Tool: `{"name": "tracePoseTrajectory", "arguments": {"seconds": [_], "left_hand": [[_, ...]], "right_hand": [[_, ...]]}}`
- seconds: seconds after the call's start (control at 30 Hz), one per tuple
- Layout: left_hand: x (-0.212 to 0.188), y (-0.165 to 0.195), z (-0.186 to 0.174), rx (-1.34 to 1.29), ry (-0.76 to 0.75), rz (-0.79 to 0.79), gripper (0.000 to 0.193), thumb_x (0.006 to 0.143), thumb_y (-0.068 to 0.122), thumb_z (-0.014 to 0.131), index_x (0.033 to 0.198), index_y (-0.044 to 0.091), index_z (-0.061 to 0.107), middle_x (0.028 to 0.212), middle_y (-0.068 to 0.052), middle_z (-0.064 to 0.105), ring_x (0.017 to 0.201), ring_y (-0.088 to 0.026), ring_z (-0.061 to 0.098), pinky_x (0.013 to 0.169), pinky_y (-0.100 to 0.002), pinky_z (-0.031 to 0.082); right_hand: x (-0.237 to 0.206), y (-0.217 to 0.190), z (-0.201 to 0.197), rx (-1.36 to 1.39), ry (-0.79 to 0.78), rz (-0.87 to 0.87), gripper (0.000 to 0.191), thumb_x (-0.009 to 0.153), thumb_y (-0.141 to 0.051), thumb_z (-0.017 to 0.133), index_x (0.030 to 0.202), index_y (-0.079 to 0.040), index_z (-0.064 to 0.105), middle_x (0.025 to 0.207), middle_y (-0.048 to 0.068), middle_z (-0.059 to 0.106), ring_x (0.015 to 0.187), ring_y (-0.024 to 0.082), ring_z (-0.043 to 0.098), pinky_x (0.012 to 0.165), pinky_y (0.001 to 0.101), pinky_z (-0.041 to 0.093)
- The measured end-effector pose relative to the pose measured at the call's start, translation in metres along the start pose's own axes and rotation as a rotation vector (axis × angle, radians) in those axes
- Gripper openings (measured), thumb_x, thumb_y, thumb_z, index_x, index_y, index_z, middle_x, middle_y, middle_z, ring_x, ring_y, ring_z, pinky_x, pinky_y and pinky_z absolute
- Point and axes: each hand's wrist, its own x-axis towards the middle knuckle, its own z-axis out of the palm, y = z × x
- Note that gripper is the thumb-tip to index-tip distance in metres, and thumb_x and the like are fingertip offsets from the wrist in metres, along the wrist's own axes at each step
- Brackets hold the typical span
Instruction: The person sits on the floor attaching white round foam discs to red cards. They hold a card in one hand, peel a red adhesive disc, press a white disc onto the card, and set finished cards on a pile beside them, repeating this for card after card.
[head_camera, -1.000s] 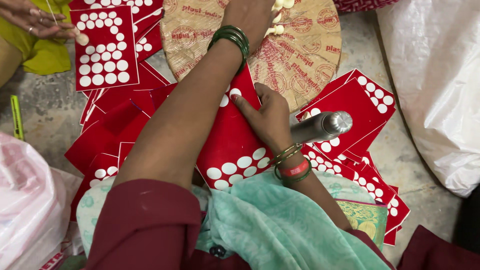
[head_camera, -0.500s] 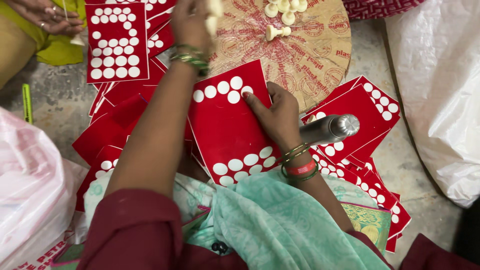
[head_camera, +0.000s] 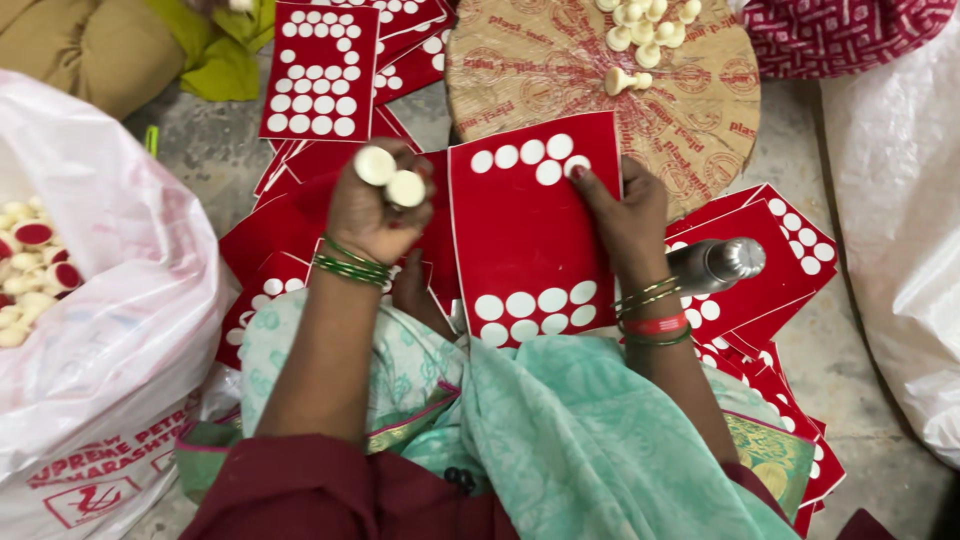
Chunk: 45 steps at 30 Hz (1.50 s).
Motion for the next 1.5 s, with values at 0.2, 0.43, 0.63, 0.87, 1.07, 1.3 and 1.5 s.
{"name": "tracePoseTrajectory", "arguments": {"seconds": [0.2,0.43,0.63,0.87,1.07,1.3,1.5], "left_hand": [[-0.002,-0.019,-0.015,0.027,-0.125,-0.051,0.015,0.092,0.014,0.075,0.089,0.01,0.061,0.075,-0.006,0.065,0.056,-0.011,0.055,0.04,-0.021,0.036],[0.0,-0.019,-0.005,0.343,-0.068,-0.029,0.027,0.086,0.007,0.077,0.11,0.004,0.065,0.098,-0.005,0.073,0.085,-0.009,0.072,0.08,-0.022,0.059],[-0.013,-0.012,0.015,0.562,-0.08,-0.044,0.046,0.083,0.01,0.08,0.125,-0.004,0.064,0.103,-0.007,0.077,0.087,-0.012,0.074,0.077,-0.025,0.061],[-0.032,0.015,0.029,0.818,0.055,0.318,0.062,0.085,0.009,0.082,0.139,-0.004,0.054,0.075,-0.004,0.067,0.067,-0.01,0.067,0.059,-0.026,0.055],[-0.055,0.005,0.033,1.159,-0.162,0.368,0.083,0.082,0.008,0.077,0.153,0.001,0.036,0.064,-0.003,0.062,0.06,-0.006,0.061,0.063,-0.02,0.05],[-0.031,-0.003,0.009,1.149,-0.175,0.042,0.035,0.078,0.006,0.073,0.109,-0.008,0.063,0.076,-0.007,0.07,0.066,-0.009,0.066,0.057,-0.026,0.053],[-0.03,0.0,0.007,1.02,-0.195,-0.122,0.029,0.076,0.005,0.074,0.103,-0.006,0.071,0.083,-0.01,0.077,0.068,-0.011,0.073,0.059,-0.026,0.058]], "right_hand": [[-0.005,0.005,-0.004,0.174,-0.006,0.009,0.02,0.098,-0.014,0.075,0.11,0.001,0.071,0.1,0.008,0.077,0.081,0.009,0.071,0.074,0.0245,0.059],[-0.002,0.015,-0.009,0.312,-0.009,-0.036,0.018,0.098,-0.015,0.076,0.107,-0.001,0.069,0.101,0.008,0.077,0.085,0.01,0.071,0.079,0.0261,0.06],[-0.002,0.026,-0.001,0.167,-0.006,-0.159,0.02,0.102,-0.017,0.076,0.111,0.0,0.07,0.104,0.006,0.076,0.088,0.008,0.068,0.082,0.0248,0.057],[-0.01,0.014,0.006,-0.043,0.03,-0.296,0.022,0.105,-0.015,0.075,0.119,0.002,0.069,0.11,0.006,0.076,0.095,0.008,0.068,0.089,0.0246,0.057],[-0.023,0.016,0.016,-0.153,-0.105,-0.287,0.026,0.102,-0.011,0.076,0.122,0.002,0.067,0.11,0.006,0.075,0.097,0.007,0.069,0.089,0.0235,0.057],[-0.017,0.031,0.018,-0.387,-0.061,-0.303,0.024,0.099,-0.007,0.084,0.095,0.001,0.062,0.083,0.004,0.064,0.075,0.006,0.053,0.067,0.023,0.045],[-0.019,0.04,0.03,-0.197,-0.107,-0.223,0.022,0.096,-0.006,0.081,0.095,-0.003,0.059,0.091,0.0,0.07,0.083,0.005,0.063,0.075,0.0228,0.054]]}}
